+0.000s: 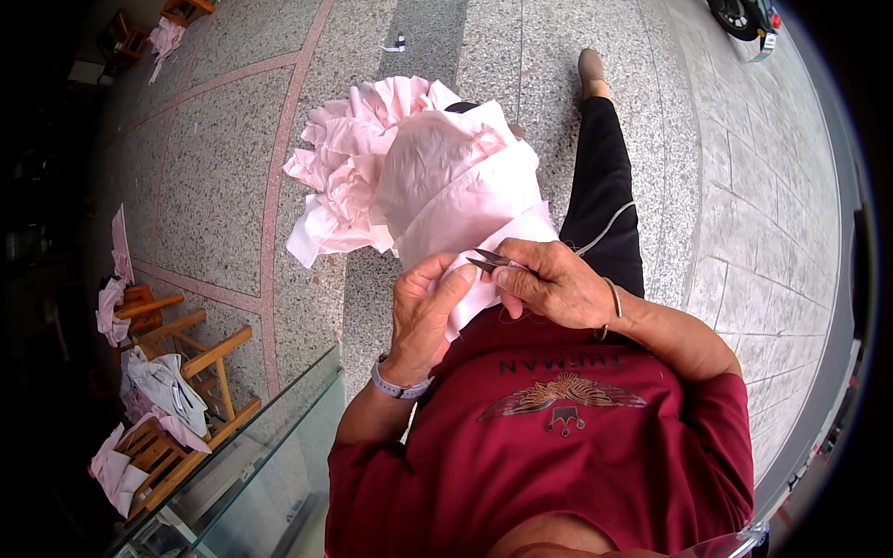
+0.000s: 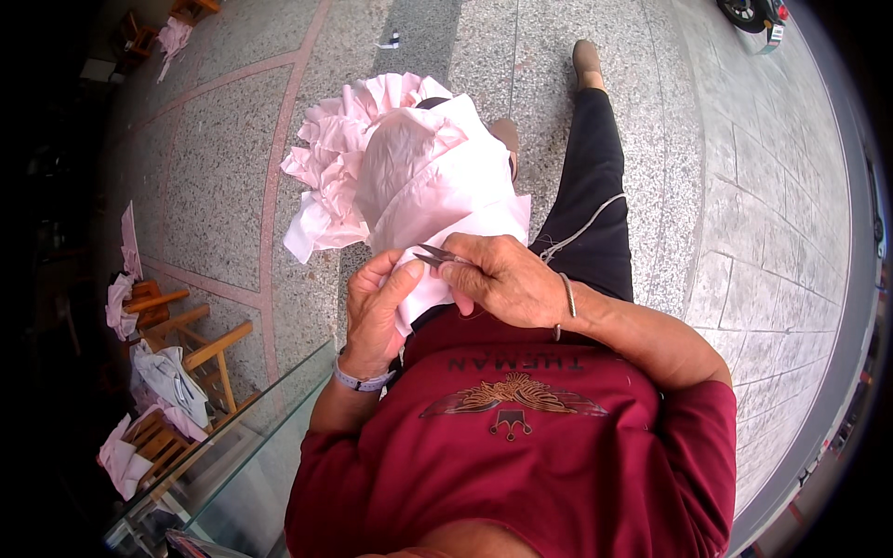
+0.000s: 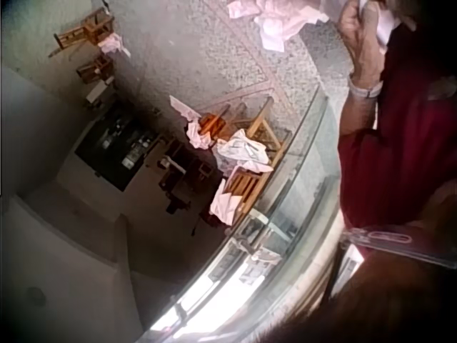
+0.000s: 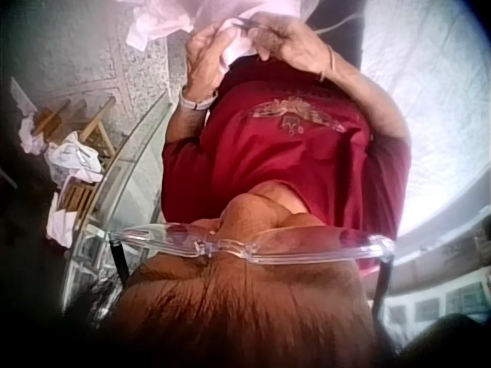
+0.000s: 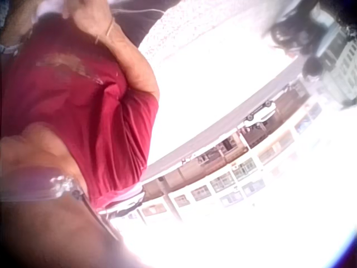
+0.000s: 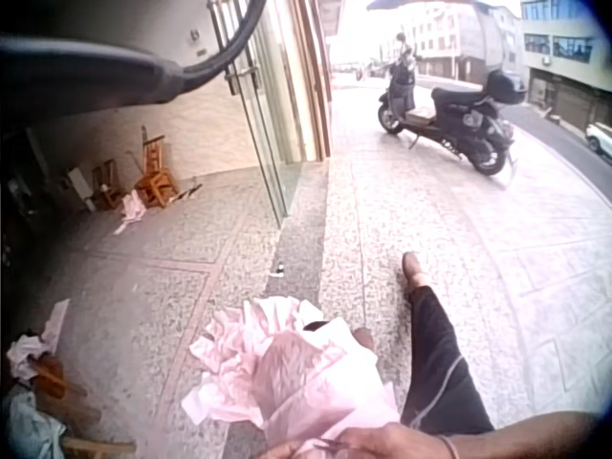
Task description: The person uses scissors to cut and trim the edges of pink ruffled fabric while sitting on a tiled floor.
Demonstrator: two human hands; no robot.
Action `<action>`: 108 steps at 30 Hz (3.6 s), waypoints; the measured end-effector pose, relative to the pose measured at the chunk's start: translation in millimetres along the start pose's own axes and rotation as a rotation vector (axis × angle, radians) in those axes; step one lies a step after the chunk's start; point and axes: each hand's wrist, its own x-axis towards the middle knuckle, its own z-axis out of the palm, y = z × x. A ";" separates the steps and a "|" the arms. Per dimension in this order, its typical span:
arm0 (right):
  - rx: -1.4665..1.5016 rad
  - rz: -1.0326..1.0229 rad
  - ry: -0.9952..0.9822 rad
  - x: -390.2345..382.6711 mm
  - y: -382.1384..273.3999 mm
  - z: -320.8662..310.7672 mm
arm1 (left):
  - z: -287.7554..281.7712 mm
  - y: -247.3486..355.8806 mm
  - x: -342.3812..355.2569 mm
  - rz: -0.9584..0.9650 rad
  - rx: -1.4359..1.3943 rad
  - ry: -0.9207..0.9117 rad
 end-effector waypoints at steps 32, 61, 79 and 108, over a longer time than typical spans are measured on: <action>-0.506 -0.574 0.031 26.3 -2.7 -9.7 | -10.3 -8.1 5.4 0.080 0.355 0.005; -0.640 -0.531 0.183 23.1 -20.2 -21.0 | -4.7 28.9 29.4 -0.096 0.156 -0.306; -0.543 -0.566 0.326 36.7 -23.8 -32.9 | -14.2 30.2 48.2 -0.058 0.229 -0.308; -0.142 -0.159 0.134 30.5 -22.9 -58.4 | -32.0 30.9 35.5 0.223 0.535 0.101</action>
